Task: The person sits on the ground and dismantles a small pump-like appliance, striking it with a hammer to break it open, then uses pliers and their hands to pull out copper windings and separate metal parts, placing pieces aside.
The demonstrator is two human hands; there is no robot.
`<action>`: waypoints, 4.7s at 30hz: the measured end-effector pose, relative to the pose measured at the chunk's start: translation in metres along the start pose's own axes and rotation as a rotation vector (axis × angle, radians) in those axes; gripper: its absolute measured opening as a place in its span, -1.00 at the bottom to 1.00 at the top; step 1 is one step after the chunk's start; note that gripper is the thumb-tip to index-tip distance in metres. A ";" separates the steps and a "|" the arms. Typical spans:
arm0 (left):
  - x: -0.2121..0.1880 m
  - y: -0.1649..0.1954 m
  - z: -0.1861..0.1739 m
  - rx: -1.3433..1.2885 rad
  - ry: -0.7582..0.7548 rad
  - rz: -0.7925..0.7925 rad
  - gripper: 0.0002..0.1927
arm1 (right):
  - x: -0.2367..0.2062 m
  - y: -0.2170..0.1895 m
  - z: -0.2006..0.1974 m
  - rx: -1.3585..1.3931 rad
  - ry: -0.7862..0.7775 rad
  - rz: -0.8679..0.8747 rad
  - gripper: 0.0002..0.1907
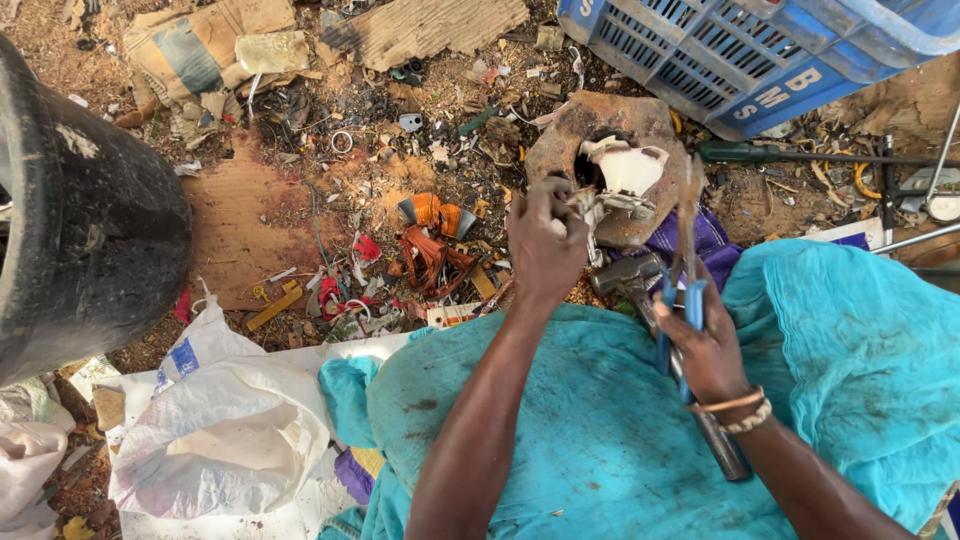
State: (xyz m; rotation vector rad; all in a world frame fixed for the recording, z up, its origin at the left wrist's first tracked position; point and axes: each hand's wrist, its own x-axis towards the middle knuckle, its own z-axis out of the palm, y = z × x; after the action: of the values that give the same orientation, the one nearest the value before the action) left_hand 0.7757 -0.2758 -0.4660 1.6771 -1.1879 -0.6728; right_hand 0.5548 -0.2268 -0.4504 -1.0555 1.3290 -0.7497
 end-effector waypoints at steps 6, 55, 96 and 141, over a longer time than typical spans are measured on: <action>-0.008 0.001 0.014 0.231 -0.038 0.371 -0.52 | -0.041 -0.002 -0.015 0.052 -0.108 0.110 -0.12; 0.021 -0.030 -0.027 -0.036 -0.353 -0.199 -0.71 | -0.026 -0.020 -0.046 -0.431 -0.290 0.368 -0.39; 0.022 -0.020 -0.028 -0.181 -0.396 -0.245 -0.76 | -0.080 -0.021 0.091 0.577 -0.201 0.603 -0.40; 0.018 -0.027 -0.017 0.033 -0.494 -0.219 -0.72 | -0.069 -0.003 0.004 0.263 -0.330 0.473 -0.28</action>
State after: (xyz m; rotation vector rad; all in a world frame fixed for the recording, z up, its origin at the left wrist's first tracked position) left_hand 0.8070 -0.2836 -0.4821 1.7371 -1.3643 -1.2640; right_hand 0.5495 -0.1648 -0.4210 -0.5888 1.0987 -0.3607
